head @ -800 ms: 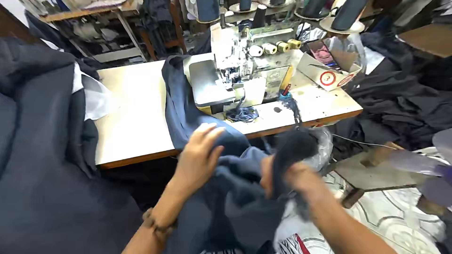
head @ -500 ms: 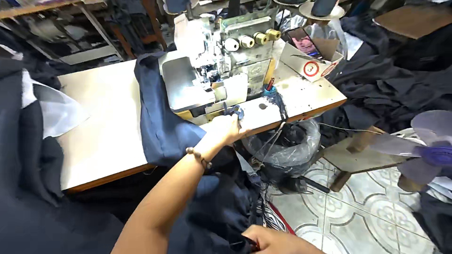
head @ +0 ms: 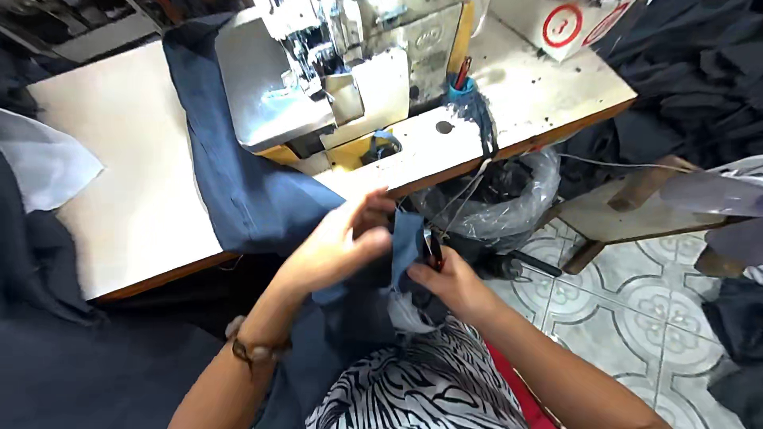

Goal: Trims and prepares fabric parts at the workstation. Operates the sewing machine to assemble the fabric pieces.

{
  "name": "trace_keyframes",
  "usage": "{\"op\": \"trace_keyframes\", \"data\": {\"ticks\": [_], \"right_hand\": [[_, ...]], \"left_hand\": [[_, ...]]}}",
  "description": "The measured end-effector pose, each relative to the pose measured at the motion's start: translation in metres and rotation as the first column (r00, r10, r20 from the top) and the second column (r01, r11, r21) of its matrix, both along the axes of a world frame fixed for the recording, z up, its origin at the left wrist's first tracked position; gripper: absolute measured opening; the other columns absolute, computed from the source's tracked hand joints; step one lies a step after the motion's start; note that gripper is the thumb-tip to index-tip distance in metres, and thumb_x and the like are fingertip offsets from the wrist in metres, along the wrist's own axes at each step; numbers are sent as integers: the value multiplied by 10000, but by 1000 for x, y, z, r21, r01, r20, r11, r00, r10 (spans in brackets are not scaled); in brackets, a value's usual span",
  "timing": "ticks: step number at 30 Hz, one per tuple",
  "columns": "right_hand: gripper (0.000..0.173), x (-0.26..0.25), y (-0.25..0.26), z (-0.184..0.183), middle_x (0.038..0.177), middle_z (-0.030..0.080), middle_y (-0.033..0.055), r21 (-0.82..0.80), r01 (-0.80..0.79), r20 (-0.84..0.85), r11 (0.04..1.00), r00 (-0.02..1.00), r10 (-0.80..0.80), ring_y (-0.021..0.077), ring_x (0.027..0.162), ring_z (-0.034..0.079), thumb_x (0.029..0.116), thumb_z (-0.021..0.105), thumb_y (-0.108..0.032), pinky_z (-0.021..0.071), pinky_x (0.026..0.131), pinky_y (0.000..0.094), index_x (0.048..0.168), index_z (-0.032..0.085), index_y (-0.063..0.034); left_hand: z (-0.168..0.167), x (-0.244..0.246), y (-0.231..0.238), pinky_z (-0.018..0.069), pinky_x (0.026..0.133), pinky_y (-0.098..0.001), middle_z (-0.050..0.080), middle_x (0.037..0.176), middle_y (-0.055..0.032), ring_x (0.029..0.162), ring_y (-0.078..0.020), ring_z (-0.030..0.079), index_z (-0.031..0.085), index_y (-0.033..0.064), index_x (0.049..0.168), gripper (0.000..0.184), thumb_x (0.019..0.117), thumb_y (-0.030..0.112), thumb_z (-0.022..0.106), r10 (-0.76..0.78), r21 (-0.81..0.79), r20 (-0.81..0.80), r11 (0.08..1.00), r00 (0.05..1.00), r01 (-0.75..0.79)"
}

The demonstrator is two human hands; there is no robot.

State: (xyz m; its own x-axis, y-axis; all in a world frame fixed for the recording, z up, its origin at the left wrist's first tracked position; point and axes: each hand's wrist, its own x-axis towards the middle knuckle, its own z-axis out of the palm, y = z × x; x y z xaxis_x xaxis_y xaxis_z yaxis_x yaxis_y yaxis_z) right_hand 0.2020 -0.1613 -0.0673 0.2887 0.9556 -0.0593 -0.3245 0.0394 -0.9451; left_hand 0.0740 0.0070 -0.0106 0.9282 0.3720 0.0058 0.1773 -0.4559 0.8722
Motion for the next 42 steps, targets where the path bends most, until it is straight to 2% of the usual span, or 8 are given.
{"op": "trace_keyframes", "data": {"ticks": [2,5,12,22,28,30,33,42], "right_hand": [[205,-3,6,-1,930,727,-65,-51,-55,-122,997,991,48,14,872,688,942,696,-162,590,815,231,1134,662,-99],[188,-6,12,4,765,670,-110,-104,-224,-214,969,957,198,-48,623,586,909,738,-224,512,594,135,1057,634,-175],[143,18,-3,-25,717,621,-150,-138,-533,-48,835,845,532,-68,513,491,905,732,-201,403,457,117,1013,638,-201],[89,27,15,-4,557,511,-141,-45,-437,-68,898,899,434,-65,447,449,964,607,-165,394,436,107,898,632,-220],[147,7,28,-34,718,572,-36,-318,-243,523,916,761,384,24,641,534,993,613,-170,472,620,236,911,663,-59],[163,12,29,-26,805,663,54,-155,-90,705,984,687,174,121,659,596,925,729,-170,524,617,332,978,702,-18],[227,6,33,5,804,638,-61,197,-133,712,971,700,-48,-59,580,461,859,786,-247,390,507,112,966,695,-69],[96,-4,64,72,752,587,-107,420,-109,721,901,642,-259,-122,648,510,990,622,-111,442,593,70,929,629,-36]], "left_hand": [[-15,-24,-24,596,865,-274,678,1142,-2,984,-70,680,452,55,1464,898,733,409,835,83,-254,-36,963,996,-90],[-22,-40,-37,550,653,-173,663,816,68,707,-5,633,587,69,1210,471,808,158,816,180,-272,-20,945,983,-179],[-31,-69,-31,594,790,-226,717,987,68,875,-9,681,663,105,1131,158,998,116,579,366,-194,180,923,913,-332],[-35,-89,-41,586,828,-196,753,978,92,894,13,693,757,151,1031,131,932,236,740,182,-36,330,983,926,-180],[-45,-86,-37,583,850,-213,742,979,72,916,-6,687,745,120,1004,88,966,136,667,321,-120,370,947,872,-298],[-48,-85,-32,579,822,-201,733,953,71,885,0,678,742,115,980,77,952,121,670,307,-141,334,951,891,-274],[-42,-82,-30,568,803,-184,713,949,73,881,3,663,728,115,967,68,957,151,671,263,-121,375,964,889,-235],[-30,-93,-66,492,1041,-346,464,1429,-98,1302,-168,515,406,160,1417,761,818,331,843,440,345,546,656,713,-671]]}}
